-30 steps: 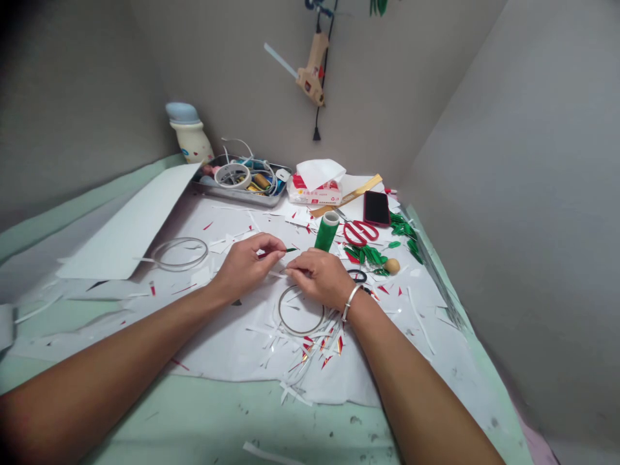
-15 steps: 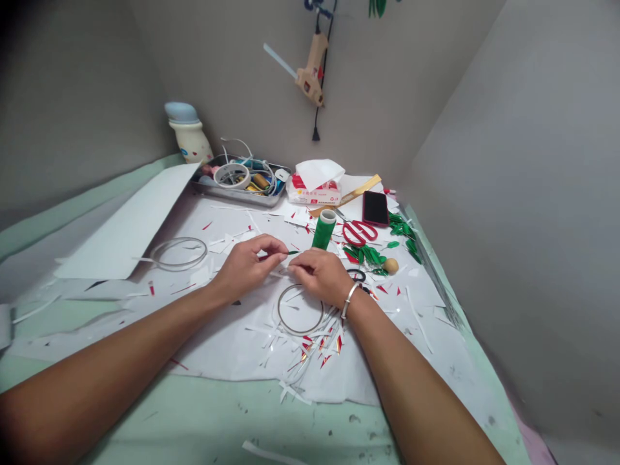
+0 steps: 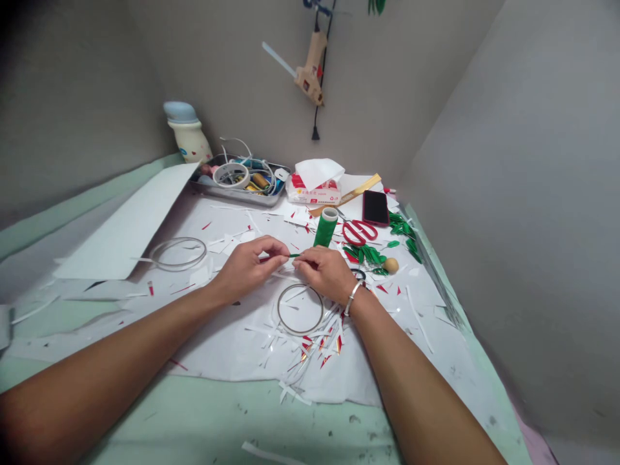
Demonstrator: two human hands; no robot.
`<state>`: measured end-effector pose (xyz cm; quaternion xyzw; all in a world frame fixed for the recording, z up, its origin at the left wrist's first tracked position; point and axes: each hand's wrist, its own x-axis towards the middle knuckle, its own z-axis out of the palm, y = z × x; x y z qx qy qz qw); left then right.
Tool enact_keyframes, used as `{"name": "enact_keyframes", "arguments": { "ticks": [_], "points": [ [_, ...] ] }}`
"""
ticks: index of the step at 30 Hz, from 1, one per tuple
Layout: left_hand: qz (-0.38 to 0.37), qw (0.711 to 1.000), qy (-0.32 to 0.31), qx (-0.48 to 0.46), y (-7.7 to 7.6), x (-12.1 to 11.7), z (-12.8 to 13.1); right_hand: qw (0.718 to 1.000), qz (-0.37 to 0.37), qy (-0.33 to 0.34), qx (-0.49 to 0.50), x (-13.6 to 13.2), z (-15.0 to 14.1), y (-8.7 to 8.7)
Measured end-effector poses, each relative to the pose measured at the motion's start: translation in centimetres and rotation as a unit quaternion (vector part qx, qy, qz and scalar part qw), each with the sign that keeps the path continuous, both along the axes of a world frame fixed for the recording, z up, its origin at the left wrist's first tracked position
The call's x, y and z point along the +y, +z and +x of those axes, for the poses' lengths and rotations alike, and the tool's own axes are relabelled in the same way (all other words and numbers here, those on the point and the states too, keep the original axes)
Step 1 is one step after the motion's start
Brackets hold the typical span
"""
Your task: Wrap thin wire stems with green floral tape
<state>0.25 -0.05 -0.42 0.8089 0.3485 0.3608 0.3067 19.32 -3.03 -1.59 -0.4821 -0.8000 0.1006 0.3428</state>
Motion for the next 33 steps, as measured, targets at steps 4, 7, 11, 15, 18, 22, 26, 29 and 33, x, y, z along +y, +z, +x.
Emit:
{"name": "enact_keyframes", "arguments": {
  "ticks": [4,7,11,15,18,22,26,29,33],
  "points": [
    [0.012,0.999,0.052,0.005,-0.2,0.4,-0.1,0.999,0.003,0.046,-0.028,-0.8,-0.7,0.7],
    [0.038,0.996,0.050,0.067,-0.6,0.5,-0.1,0.998,0.052,0.041,-0.023,-1.1,-1.2,1.1],
    [0.051,0.993,-0.016,0.101,-0.6,0.1,0.0,0.996,0.079,-0.023,0.021,-0.6,-0.9,0.8],
    [0.004,0.998,-0.048,0.031,-0.2,-0.1,0.1,0.998,0.008,-0.035,0.049,0.1,0.0,-0.1],
    [-0.016,1.000,-0.002,-0.006,-0.2,0.1,0.0,1.000,-0.024,0.014,0.016,-0.1,-0.2,-0.1],
    [0.021,0.998,0.055,0.025,-0.6,0.6,-0.2,0.998,0.022,0.054,-0.019,-0.9,-1.2,0.7],
    [0.055,0.995,-0.005,0.088,-0.8,0.4,-0.2,0.998,0.060,0.000,0.021,-0.7,-1.0,0.8],
    [0.039,0.995,-0.060,0.071,-0.6,-0.1,0.0,0.997,0.031,-0.045,0.063,0.0,-0.1,0.1],
    [-0.008,0.999,-0.052,0.012,-0.1,-0.1,0.0,0.998,-0.017,-0.024,0.063,0.4,0.3,-0.6]
  ]
}}
